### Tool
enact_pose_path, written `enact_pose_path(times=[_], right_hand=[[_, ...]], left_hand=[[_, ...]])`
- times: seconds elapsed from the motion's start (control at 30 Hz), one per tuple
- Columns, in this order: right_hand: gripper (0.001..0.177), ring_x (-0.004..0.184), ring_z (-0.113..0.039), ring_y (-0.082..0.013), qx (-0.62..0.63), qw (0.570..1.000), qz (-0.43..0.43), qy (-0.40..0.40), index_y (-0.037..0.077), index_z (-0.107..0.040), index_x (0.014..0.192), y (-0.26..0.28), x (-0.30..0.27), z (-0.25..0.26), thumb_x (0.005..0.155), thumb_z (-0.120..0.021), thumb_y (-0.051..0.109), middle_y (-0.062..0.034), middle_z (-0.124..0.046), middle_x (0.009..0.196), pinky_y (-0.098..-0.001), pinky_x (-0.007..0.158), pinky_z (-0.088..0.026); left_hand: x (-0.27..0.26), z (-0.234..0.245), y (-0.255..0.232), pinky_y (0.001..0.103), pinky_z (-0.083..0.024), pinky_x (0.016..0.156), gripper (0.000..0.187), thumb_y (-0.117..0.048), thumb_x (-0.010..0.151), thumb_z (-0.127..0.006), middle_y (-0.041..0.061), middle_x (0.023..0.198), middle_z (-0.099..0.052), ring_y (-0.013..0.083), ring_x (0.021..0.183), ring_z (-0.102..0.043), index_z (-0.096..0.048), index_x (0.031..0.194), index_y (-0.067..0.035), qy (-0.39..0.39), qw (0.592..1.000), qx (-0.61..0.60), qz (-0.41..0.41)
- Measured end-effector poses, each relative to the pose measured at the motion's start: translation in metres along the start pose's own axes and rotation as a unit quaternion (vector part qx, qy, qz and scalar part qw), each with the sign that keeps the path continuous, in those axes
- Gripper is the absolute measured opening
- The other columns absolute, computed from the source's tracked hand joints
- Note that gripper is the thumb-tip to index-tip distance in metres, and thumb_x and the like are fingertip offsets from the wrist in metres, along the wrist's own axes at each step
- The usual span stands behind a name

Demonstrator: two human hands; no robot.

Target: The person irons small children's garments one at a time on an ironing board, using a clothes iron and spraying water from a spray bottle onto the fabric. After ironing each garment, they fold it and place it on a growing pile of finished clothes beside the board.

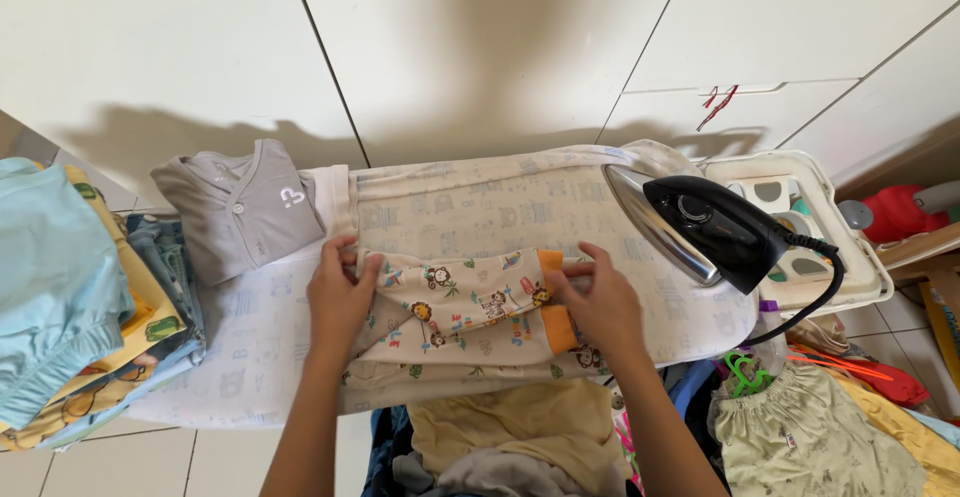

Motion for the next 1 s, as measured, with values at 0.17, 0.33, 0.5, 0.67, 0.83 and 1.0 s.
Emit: enact_pose_path(times=[0.17,0.33,0.5,0.67,0.83,1.0], right_hand=[[0.061,0.074,-0.073,-0.0212,0.052,0.997,-0.048,0.017,0.010,-0.054,0.136,-0.008,-0.004,0.000,0.083,-0.077,0.028,-0.0082,-0.078,0.090,-0.0360,0.070,-0.056],[0.072,0.085,-0.072,-0.0284,-0.104,0.989,0.055,-0.087,0.008,-0.050,0.138,-0.013,-0.019,0.017,0.080,-0.079,0.040,-0.0113,-0.074,0.094,-0.0418,0.075,-0.054],[0.093,0.097,-0.067,-0.0425,-0.200,0.968,0.058,-0.138,-0.005,-0.041,0.139,-0.018,-0.024,0.024,0.084,-0.083,0.057,-0.0192,-0.070,0.104,-0.0506,0.077,-0.051],[0.099,0.101,-0.074,-0.0327,-0.035,0.984,-0.159,0.067,0.003,-0.026,0.152,-0.057,-0.016,-0.012,0.081,-0.078,0.047,-0.0191,-0.075,0.110,-0.0412,0.086,-0.056],[0.084,0.102,-0.069,-0.0231,0.310,0.945,-0.102,0.023,0.006,-0.026,0.149,-0.029,-0.005,-0.012,0.082,-0.076,0.015,-0.0185,-0.066,0.117,-0.0349,0.081,-0.058],[0.077,0.107,-0.067,-0.0197,0.502,0.863,-0.022,0.045,0.007,-0.024,0.149,0.042,0.000,-0.016,0.089,-0.072,0.006,-0.0172,-0.061,0.126,-0.0306,0.087,-0.060]], left_hand=[[0.004,0.007,0.008,0.027,-0.047,0.062,0.046,-0.019,0.089,-0.078,0.003,0.077,-0.069,0.0130,0.066,-0.060,-0.054,0.126,-0.004,-0.081,0.989,-0.112,0.055],[0.004,0.005,0.000,0.034,-0.049,0.081,0.046,-0.029,0.090,-0.076,0.003,0.084,-0.073,0.0183,0.076,-0.068,-0.056,0.125,-0.007,-0.076,0.995,0.009,0.057],[-0.024,0.012,-0.050,0.050,-0.040,0.096,0.040,-0.028,0.090,-0.074,0.013,0.123,-0.064,0.0346,0.116,-0.057,-0.062,0.122,-0.007,-0.154,0.962,0.207,-0.090],[-0.104,-0.090,-0.113,0.053,-0.025,0.123,0.049,-0.028,0.094,-0.060,0.011,0.154,-0.051,0.0315,0.150,-0.040,-0.055,0.137,-0.005,0.028,0.886,0.262,-0.381],[-0.135,-0.123,-0.105,0.050,-0.013,0.123,0.067,-0.047,0.101,-0.046,0.018,0.160,-0.038,0.0314,0.152,-0.027,-0.040,0.154,-0.007,0.133,0.898,0.224,-0.353],[-0.104,-0.107,-0.088,0.043,-0.013,0.127,0.066,-0.049,0.107,-0.031,0.013,0.167,-0.034,0.0279,0.157,-0.025,-0.032,0.161,-0.011,0.216,0.940,-0.235,-0.119]])
Point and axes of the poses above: each hand's wrist, its own x-axis towards the middle knuckle, its own z-axis out of the back of the hand, y = z × x, the point moved 9 cm from there along x, towards the middle knuckle
